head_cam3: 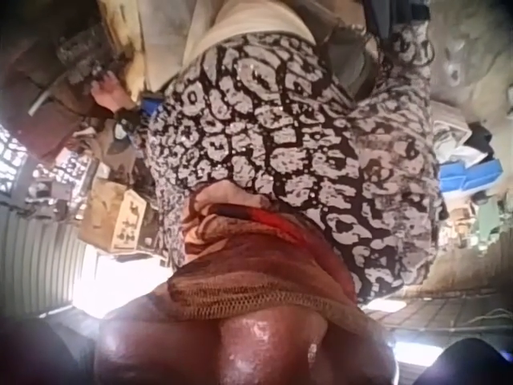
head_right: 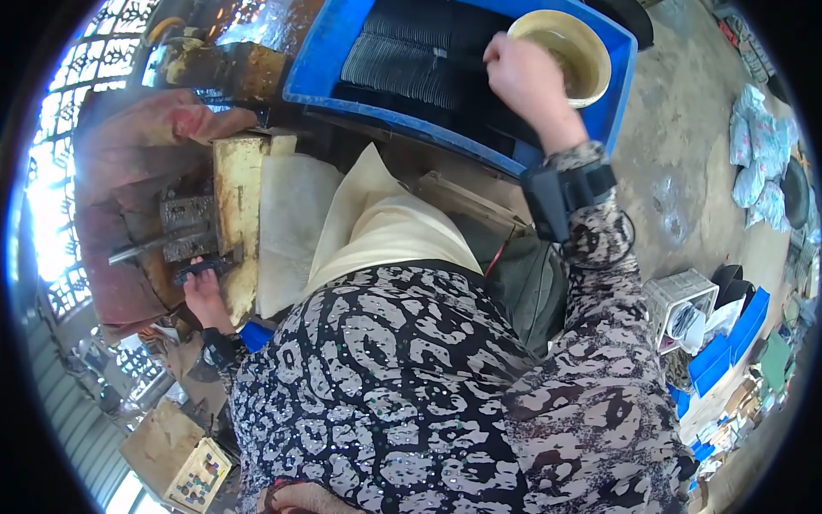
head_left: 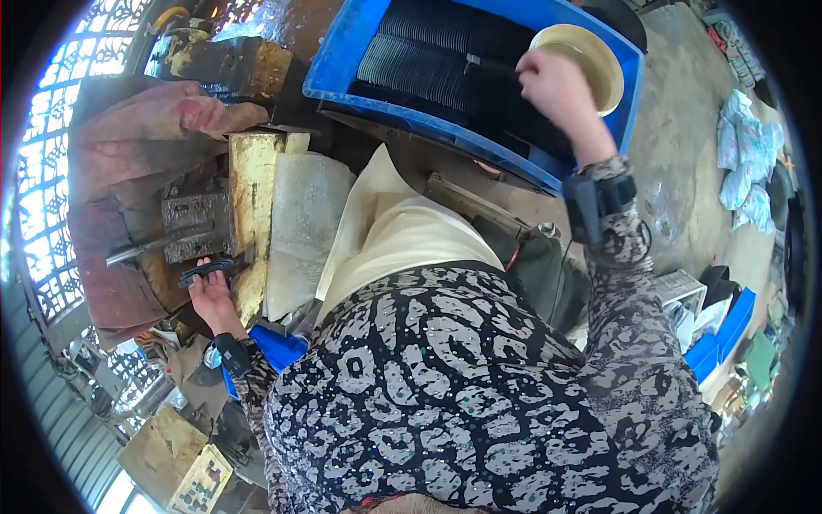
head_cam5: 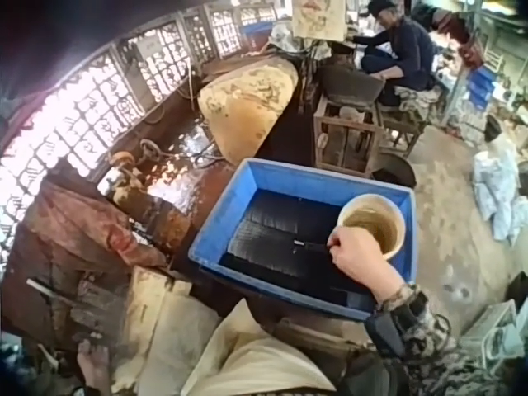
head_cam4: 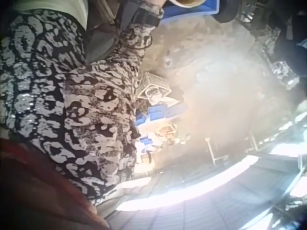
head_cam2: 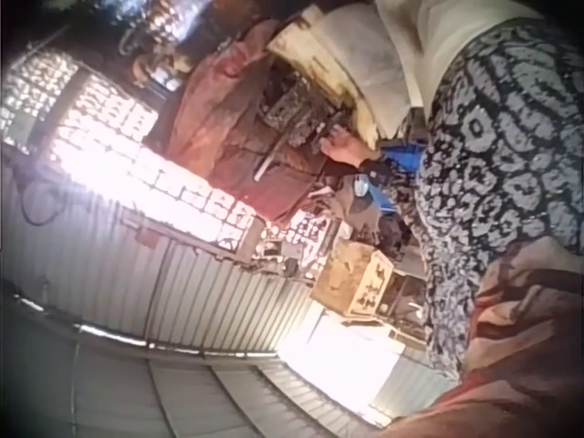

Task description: The person picks up a knife part from a blue bin, holds it against a grinding wheel while water flows over it, and then places it into a separate blue bin, repeating the process for several pieces.

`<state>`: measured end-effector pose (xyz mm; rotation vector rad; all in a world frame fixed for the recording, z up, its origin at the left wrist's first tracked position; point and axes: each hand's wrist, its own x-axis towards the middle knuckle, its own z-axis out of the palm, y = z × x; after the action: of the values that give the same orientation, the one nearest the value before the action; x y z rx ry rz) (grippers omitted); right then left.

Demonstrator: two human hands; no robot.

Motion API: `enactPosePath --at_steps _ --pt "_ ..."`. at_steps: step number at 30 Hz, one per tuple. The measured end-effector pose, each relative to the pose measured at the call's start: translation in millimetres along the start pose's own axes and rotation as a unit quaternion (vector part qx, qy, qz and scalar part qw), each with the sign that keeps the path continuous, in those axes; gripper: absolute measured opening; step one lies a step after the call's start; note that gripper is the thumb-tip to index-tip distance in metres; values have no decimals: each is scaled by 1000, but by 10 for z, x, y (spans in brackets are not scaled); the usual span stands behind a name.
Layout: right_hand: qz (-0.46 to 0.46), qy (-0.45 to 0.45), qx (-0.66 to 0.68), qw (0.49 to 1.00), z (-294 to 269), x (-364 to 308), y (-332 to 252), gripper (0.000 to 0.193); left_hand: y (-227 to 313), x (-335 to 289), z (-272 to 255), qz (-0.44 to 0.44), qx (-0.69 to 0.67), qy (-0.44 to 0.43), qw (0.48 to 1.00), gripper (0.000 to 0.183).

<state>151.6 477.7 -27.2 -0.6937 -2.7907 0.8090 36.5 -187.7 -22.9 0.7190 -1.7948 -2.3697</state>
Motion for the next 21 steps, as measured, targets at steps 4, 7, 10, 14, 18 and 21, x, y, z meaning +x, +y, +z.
enactPosePath --at_steps 4,7,10,14,18,21 --pt "-8 -93 -95 991 529 -206 365 18 1 -22 -15 -4 -12 -5 1000 27" --pt "-14 -153 -115 981 662 -236 314 17 2 -76 52 10 -10 23 1000 25" --pt "-15 -187 -142 972 782 -186 403 18 -8 -63 36 15 -20 19 999 24" --pt "-48 -224 -160 960 937 -194 671 20 -33 -66 24 24 -25 28 999 23" --pt "-66 -245 -143 957 962 -235 692 22 -21 -18 -54 22 -33 0 999 22" --pt "-76 -296 -205 930 870 -253 563 26 -18 -26 -41 20 -28 4 999 22"
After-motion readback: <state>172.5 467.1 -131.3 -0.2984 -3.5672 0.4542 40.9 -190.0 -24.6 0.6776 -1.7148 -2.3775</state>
